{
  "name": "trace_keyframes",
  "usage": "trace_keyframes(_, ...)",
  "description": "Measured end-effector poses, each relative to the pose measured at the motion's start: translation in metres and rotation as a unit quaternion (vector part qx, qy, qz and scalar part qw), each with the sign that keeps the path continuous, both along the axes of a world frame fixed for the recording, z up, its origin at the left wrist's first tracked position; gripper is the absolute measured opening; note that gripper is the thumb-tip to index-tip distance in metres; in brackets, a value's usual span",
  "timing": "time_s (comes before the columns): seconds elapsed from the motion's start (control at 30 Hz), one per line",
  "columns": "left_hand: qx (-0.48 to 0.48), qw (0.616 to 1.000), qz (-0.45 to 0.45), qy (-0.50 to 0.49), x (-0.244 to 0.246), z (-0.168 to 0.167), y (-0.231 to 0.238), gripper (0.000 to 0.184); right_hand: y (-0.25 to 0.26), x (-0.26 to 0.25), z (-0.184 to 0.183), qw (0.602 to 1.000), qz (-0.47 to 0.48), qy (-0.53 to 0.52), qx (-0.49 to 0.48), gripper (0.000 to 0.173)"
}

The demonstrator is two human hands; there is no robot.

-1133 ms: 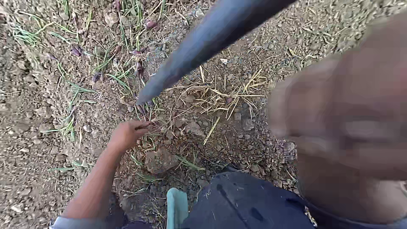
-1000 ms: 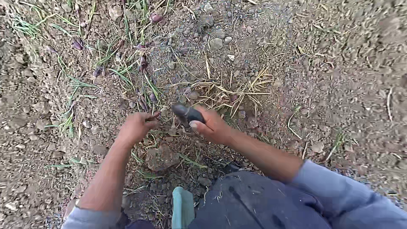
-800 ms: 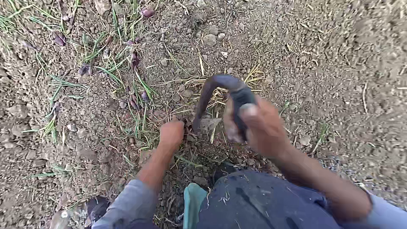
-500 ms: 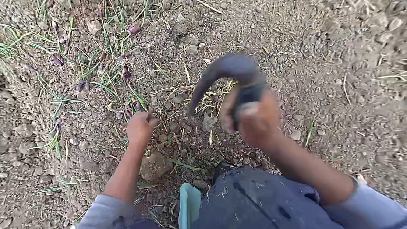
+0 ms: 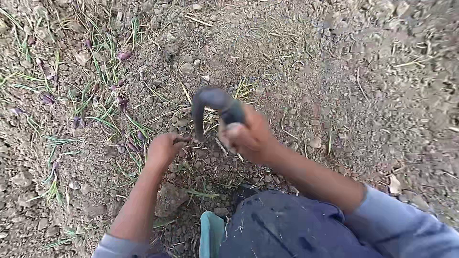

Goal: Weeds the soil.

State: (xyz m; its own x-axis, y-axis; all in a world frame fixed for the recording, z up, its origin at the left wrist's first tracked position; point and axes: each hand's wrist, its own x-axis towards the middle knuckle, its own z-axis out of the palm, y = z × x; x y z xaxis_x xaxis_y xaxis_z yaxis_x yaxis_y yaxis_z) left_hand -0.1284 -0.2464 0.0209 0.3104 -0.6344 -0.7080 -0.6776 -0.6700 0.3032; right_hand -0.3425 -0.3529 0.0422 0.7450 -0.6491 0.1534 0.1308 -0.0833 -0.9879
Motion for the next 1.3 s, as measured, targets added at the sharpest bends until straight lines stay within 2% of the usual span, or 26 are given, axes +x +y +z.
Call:
trace_keyframes(0.07, 0.024, 0.999, -0.032, -0.001, -0.016, -0.011, -0.020, 0.021, 0.023, -0.004, -0.068, 0.984, 0.044, 0.166, 0.044, 0.057)
trace_keyframes(0.1, 0.030, 0.998, -0.047, -0.003, -0.029, -0.022, -0.027, 0.021, 0.028, -0.011, -0.079, 0.976, 0.039, 0.204, 0.069, 0.058)
trace_keyframes(0.13, 0.037, 0.997, -0.065, -0.006, -0.042, -0.038, -0.034, 0.022, 0.023, -0.018, -0.072, 0.975, 0.017, 0.210, 0.072, 0.060)
trace_keyframes(0.17, 0.058, 0.995, -0.080, -0.006, -0.056, -0.056, -0.035, 0.023, 0.016, -0.027, -0.052, 0.981, -0.014, 0.185, 0.065, 0.062)
trace_keyframes(0.23, 0.113, 0.990, -0.089, 0.000, -0.080, -0.081, -0.016, 0.029, -0.004, -0.051, 0.016, 0.993, -0.051, 0.071, 0.079, 0.052)
trace_keyframes(0.3, 0.053, 0.998, -0.043, 0.008, -0.079, -0.078, -0.007, 0.039, -0.034, -0.073, 0.081, 0.983, -0.084, -0.083, 0.137, 0.030)
trace_keyframes(0.37, -0.060, 0.998, -0.006, 0.009, -0.065, -0.056, 0.002, 0.029, -0.053, -0.079, 0.115, 0.959, -0.125, -0.184, 0.175, 0.016)
trace_keyframes(0.4, -0.127, 0.992, -0.002, 0.004, -0.057, -0.046, 0.003, 0.021, -0.056, -0.076, 0.110, 0.965, -0.133, -0.180, 0.134, 0.017)
trace_keyframes(0.43, -0.172, 0.985, -0.002, 0.002, -0.051, -0.036, -0.003, 0.015, -0.055, -0.067, 0.088, 0.979, -0.140, -0.140, 0.058, 0.022)
trace_keyframes(0.5, -0.186, 0.982, -0.019, 0.001, -0.050, -0.021, -0.029, 0.014, -0.043, -0.050, 0.012, 0.992, -0.113, 0.033, -0.035, 0.047)
trace_keyframes(0.57, -0.140, 0.989, -0.050, 0.000, -0.068, -0.013, -0.061, 0.017, -0.026, -0.047, -0.062, 0.979, -0.067, 0.191, -0.006, 0.058)
trace_keyframes(0.6, -0.114, 0.991, -0.067, 0.000, -0.083, -0.015, -0.073, 0.019, -0.022, -0.050, -0.072, 0.970, -0.057, 0.234, 0.019, 0.060)
trace_keyframes(0.67, -0.050, 0.993, -0.105, -0.007, -0.116, -0.036, -0.090, 0.021, -0.027, -0.064, -0.048, 0.972, -0.089, 0.219, 0.012, 0.064)
trace_keyframes(0.73, 0.039, 0.988, -0.149, -0.025, -0.138, -0.067, -0.082, 0.027, -0.036, -0.088, 0.017, 0.984, -0.139, 0.106, 0.023, 0.053)
trace_keyframes(0.8, 0.017, 0.988, -0.153, -0.033, -0.131, -0.080, -0.075, 0.030, -0.055, -0.111, 0.083, 0.980, -0.175, -0.050, 0.076, 0.031)
trace_keyframes(0.87, -0.071, 0.991, -0.110, -0.024, -0.113, -0.070, -0.065, 0.027, -0.069, -0.120, 0.118, 0.952, -0.220, -0.170, 0.124, 0.017)
trace_keyframes(0.9, -0.099, 0.991, -0.087, -0.034, -0.104, -0.065, -0.062, 0.025, -0.073, -0.120, 0.115, 0.956, -0.229, -0.166, 0.082, 0.018)
trace_keyframes(0.93, -0.098, 0.992, -0.069, -0.045, -0.097, -0.063, -0.063, 0.025, -0.077, -0.116, 0.097, 0.965, -0.233, -0.118, -0.004, 0.022)
trace_keyframes(0.97, -0.085, 0.993, -0.060, -0.054, -0.094, -0.066, -0.063, 0.027, -0.077, -0.109, 0.068, 0.969, -0.235, -0.037, -0.067, 0.031)
trace_keyframes(1.0, -0.064, 0.995, -0.054, -0.060, -0.094, -0.072, -0.065, 0.030, -0.073, -0.102, 0.029, 0.968, -0.227, 0.055, -0.089, 0.044)
trace_keyframes(1.07, -0.040, 0.995, -0.047, -0.080, -0.098, -0.083, -0.075, 0.031, -0.062, -0.093, -0.051, 0.957, -0.197, 0.210, -0.035, 0.057)
trace_keyframes(1.1, -0.035, 0.994, -0.049, -0.094, -0.102, -0.084, -0.077, 0.029, -0.057, -0.093, -0.071, 0.949, -0.186, 0.254, -0.005, 0.057)
trace_keyframes(1.13, -0.044, 0.992, -0.059, -0.106, -0.106, -0.084, -0.082, 0.025, -0.055, -0.095, -0.069, 0.944, -0.189, 0.269, 0.000, 0.059)
trace_keyframes(1.2, -0.068, 0.989, -0.078, -0.104, -0.114, -0.085, -0.081, 0.022, -0.055, -0.106, -0.025, 0.950, -0.225, 0.215, -0.033, 0.063)
trace_keyframes(1.23, -0.061, 0.989, -0.086, -0.099, -0.116, -0.086, -0.074, 0.024, -0.054, -0.114, 0.008, 0.959, -0.239, 0.146, -0.034, 0.058)
trace_keyframes(1.3, -0.038, 0.992, -0.076, -0.092, -0.117, -0.087, -0.077, 0.031, -0.067, -0.123, 0.070, 0.965, -0.259, -0.041, -0.030, 0.038)
